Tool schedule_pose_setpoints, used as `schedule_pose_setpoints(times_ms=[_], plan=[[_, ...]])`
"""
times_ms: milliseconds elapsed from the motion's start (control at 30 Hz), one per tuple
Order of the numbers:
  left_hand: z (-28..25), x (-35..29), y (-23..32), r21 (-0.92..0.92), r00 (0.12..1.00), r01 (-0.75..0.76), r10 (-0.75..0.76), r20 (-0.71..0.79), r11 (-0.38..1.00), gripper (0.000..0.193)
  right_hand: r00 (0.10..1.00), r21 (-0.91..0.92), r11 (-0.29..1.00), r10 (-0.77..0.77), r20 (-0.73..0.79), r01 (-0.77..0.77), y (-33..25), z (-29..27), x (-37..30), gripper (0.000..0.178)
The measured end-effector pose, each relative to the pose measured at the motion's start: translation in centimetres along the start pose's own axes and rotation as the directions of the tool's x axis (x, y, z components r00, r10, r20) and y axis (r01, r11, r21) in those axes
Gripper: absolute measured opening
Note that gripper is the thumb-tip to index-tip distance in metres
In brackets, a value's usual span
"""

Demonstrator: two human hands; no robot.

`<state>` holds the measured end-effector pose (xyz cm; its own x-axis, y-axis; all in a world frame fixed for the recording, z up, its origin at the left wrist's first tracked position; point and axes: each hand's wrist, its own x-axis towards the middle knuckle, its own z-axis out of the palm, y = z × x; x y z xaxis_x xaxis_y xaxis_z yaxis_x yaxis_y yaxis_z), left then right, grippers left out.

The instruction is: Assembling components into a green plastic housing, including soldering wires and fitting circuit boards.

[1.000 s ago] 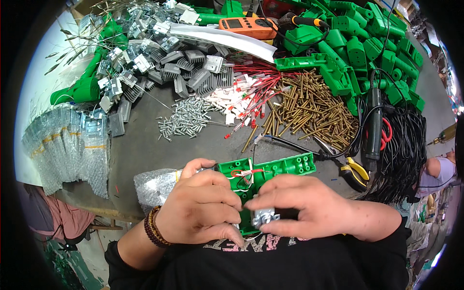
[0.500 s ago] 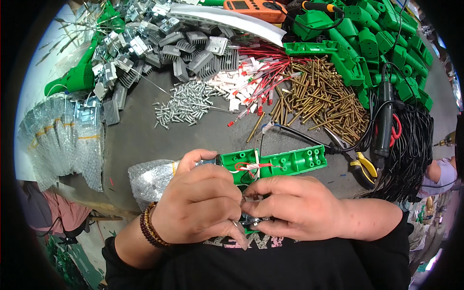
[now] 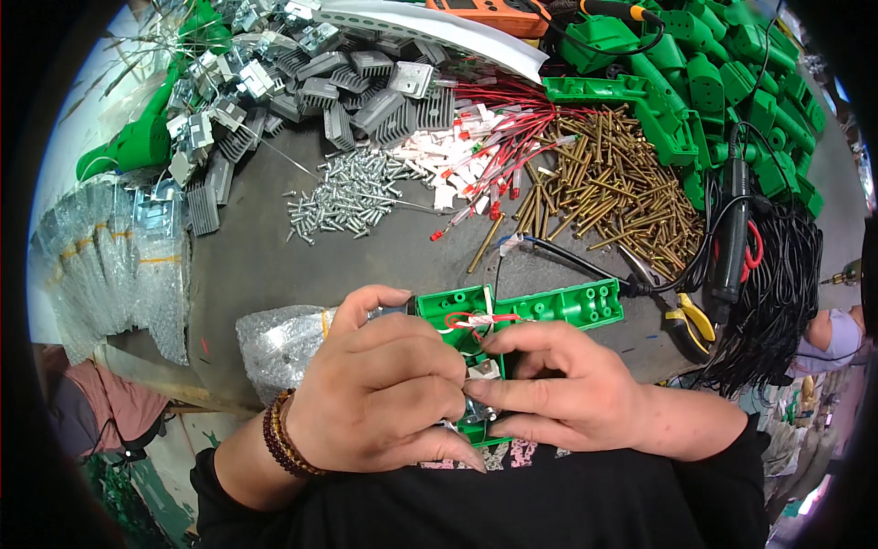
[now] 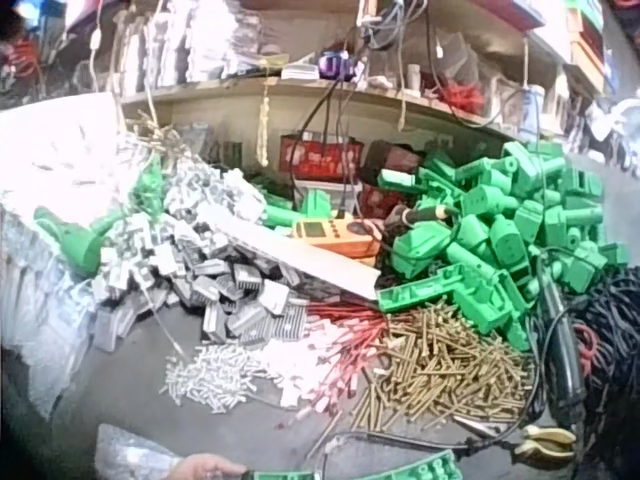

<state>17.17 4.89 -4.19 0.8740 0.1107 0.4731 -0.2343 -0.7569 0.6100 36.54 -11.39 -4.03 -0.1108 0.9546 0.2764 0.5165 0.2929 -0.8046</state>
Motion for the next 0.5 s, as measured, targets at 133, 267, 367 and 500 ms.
schedule_pose_setpoints(times_ms=[133,267,367,500], plan=[[-0.09,0.2,-0.16,-0.005,1.0,-0.007,0.007,0.005,1.0,0.039,0.997,0.052,0.999,0.005,-0.072,-0.001,-0.02,-0.16,-0.27,0.034],[-0.01,0.08,-0.23,-0.002,1.0,-0.004,0.004,-0.004,1.0,0.038,0.988,-0.056,0.987,-0.15,-0.039,0.148,0.6,-0.05,0.18,0.025],[0.13,0.0,-0.16,0.029,1.0,0.006,-0.006,-0.016,1.0,0.043,0.965,-0.192,0.949,-0.261,-0.039,0.249,0.53,0.41,0.23,0.024],[0.02,0.12,0.14,0.046,1.0,-0.004,0.004,0.005,0.999,0.044,0.963,-0.295,0.918,-0.27,0.023,0.264,-0.15,0.35,0.09,0.026]])
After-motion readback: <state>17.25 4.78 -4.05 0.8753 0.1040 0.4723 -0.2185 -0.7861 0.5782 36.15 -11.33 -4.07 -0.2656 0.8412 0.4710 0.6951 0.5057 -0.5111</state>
